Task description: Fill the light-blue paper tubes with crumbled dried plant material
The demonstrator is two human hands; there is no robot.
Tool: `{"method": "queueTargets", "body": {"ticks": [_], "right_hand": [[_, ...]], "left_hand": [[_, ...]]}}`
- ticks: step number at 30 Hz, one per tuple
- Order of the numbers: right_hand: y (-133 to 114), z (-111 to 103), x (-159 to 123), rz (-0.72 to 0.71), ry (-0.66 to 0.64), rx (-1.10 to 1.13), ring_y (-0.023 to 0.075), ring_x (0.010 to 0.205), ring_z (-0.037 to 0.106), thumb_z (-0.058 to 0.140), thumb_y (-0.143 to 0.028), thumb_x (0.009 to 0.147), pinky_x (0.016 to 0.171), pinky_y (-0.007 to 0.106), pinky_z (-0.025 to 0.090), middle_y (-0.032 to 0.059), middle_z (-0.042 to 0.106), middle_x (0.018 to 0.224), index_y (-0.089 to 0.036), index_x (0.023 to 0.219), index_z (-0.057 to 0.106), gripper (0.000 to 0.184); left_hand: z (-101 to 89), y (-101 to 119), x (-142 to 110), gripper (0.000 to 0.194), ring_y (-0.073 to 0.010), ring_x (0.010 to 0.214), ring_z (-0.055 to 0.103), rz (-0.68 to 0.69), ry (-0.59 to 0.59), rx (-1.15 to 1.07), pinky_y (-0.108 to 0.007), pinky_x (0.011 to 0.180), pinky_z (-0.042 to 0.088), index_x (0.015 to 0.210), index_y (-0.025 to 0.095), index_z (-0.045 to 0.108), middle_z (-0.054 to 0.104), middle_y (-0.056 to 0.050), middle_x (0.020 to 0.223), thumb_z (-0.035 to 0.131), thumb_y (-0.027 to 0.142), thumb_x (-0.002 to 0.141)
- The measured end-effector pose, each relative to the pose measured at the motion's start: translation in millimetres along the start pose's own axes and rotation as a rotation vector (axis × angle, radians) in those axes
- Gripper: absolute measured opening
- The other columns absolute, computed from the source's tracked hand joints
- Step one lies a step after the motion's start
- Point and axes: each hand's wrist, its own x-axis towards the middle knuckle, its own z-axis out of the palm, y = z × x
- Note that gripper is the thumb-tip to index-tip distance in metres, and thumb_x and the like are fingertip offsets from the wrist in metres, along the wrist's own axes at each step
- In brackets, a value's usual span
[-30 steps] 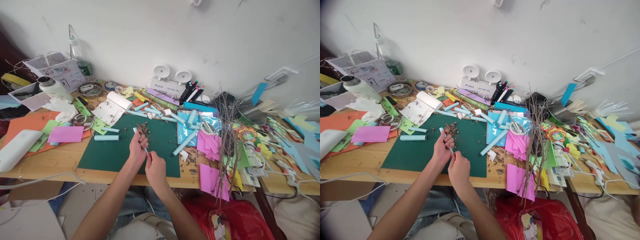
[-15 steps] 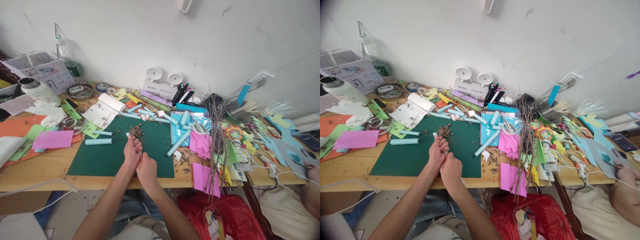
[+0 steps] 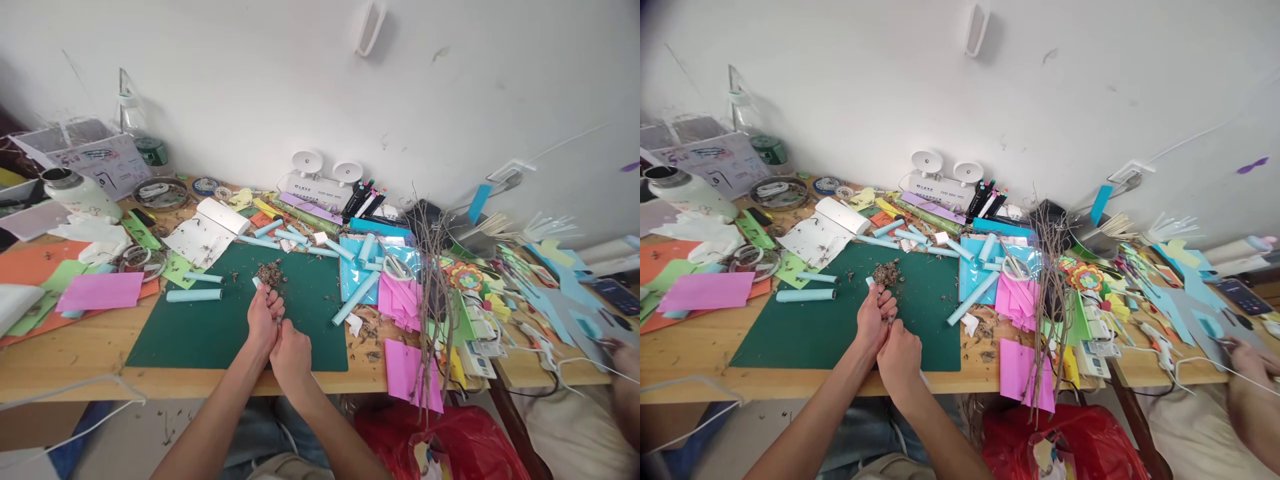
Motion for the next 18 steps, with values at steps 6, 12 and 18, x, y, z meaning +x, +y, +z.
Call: {"method": "queueTargets", "body": {"ticks": [6, 12, 18], "right_hand": [[3, 6, 0, -0.03, 0.015, -0.004, 0.0216, 0.067, 0.067, 0.044, -0.011, 0.089, 0.055, 0.029, 0.027, 0.0056, 0.072, 0.075, -0.017, 0.088, 0.06, 0.017], [3, 8, 3, -0.026, 0.035, 0.016, 0.0199, 0.064, 0.066, 0.041, -0.014, 0.093, 0.055, 0.029, 0.026, 0.0066, 0.072, 0.074, -0.017, 0.085, 0.06, 0.021], [7, -2, 0, -0.028, 0.016, 0.069, 0.0186, 0.065, 0.065, 0.037, -0.017, 0.096, 0.056, 0.027, 0.027, 0.007, 0.071, 0.073, -0.017, 0.084, 0.061, 0.027]], "left_hand": [[-2.3, -1, -1, 0.038, -0.0014, 0.037, 0.022, 0.001, -0.023, 0.011, -0.015, 0.035, 0.017, 0.074, 0.018, 0.04, 0.027, 0.01, 0.056, 0.066, 0.044, 0.084], [-1.9, -2, 1, 0.039, -0.0011, 0.037, 0.022, -0.017, -0.008, -0.004, -0.015, 0.035, 0.017, 0.074, 0.018, 0.04, 0.026, 0.01, 0.056, 0.067, 0.046, 0.083], [-7.3, -3, 2, 0.032, -0.0018, 0.04, 0.025, 0.002, -0.035, -0.083, -0.015, 0.038, 0.02, 0.08, 0.018, 0.045, 0.03, 0.01, 0.057, 0.067, 0.04, 0.084]]}}
